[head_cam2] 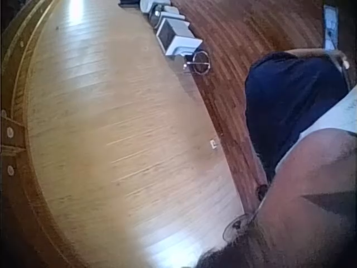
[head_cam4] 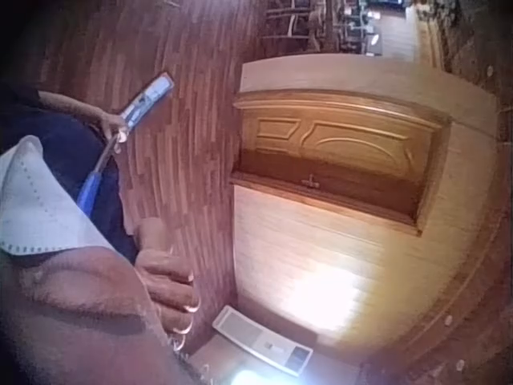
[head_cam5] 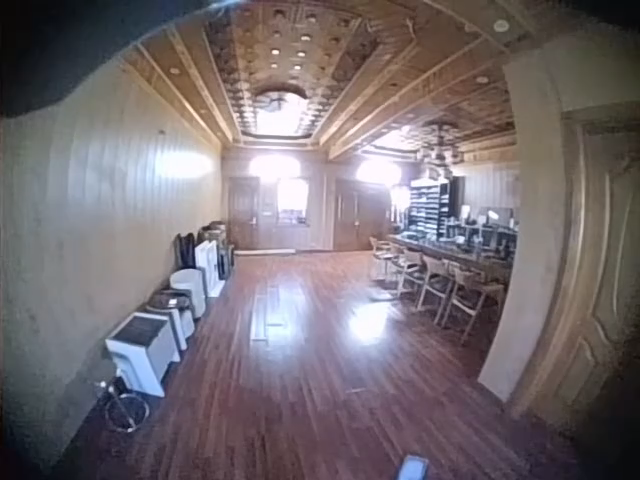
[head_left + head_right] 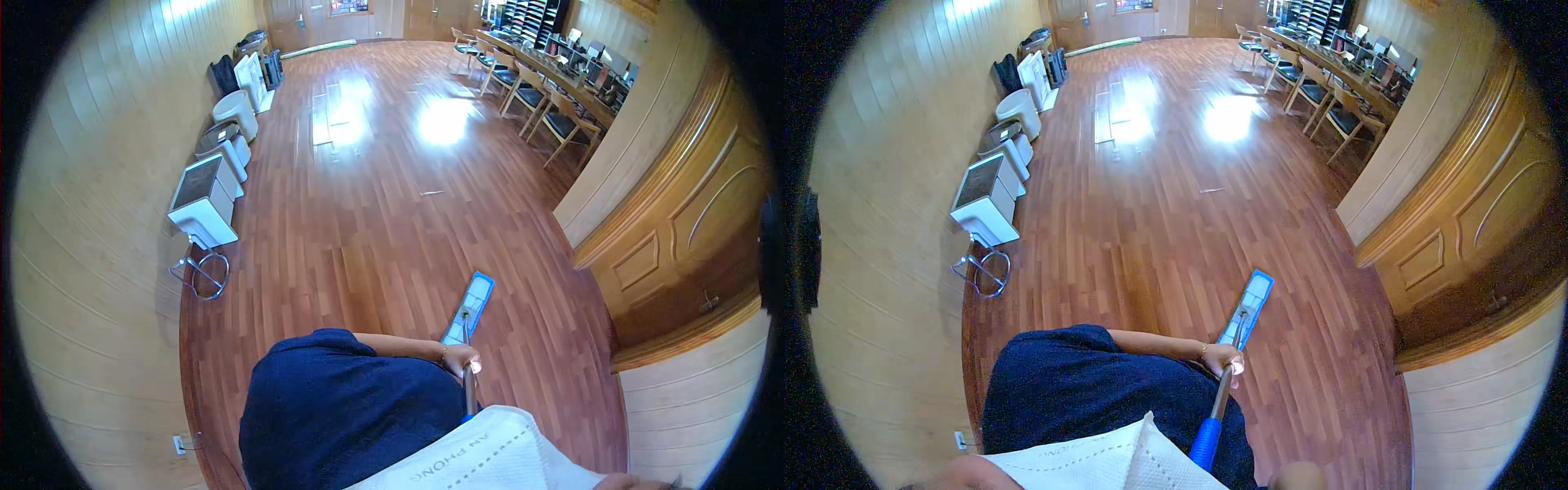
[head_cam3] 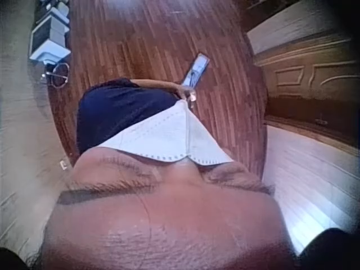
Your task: The recorder is mopping a wooden floor with a flat mop.
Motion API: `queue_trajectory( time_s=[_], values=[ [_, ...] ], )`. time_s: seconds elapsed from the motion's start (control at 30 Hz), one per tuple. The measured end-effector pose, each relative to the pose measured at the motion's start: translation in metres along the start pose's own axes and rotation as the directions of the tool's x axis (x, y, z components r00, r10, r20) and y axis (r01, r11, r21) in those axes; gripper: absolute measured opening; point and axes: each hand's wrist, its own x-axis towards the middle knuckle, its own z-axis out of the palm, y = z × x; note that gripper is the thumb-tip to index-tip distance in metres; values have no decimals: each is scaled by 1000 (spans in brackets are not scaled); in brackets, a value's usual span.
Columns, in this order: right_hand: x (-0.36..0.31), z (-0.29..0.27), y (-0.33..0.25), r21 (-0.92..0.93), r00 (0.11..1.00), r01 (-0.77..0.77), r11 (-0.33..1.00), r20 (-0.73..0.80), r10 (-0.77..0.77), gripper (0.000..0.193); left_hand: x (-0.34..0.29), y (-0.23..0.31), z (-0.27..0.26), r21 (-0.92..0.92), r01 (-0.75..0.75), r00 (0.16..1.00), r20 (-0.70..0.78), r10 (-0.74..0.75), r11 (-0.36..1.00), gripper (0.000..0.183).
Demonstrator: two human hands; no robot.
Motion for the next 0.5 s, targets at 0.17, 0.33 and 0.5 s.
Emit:
queue_trajectory(
  time_s=[0.17,0.33,0.5],
  values=[
    [-3,0,-1,-19,999,-9,1000,46,9,33,-4,7,-2,-22,-48,997,-56,46,999,55],
    [-4,-1,-4,-22,996,-14,1000,84,16,33,-3,4,-2,33,3,999,-54,-1,999,56],
    [0,-13,-11,74,963,-168,983,225,148,34,-4,9,-6,-10,74,997,-11,-74,997,55]
  ],
)
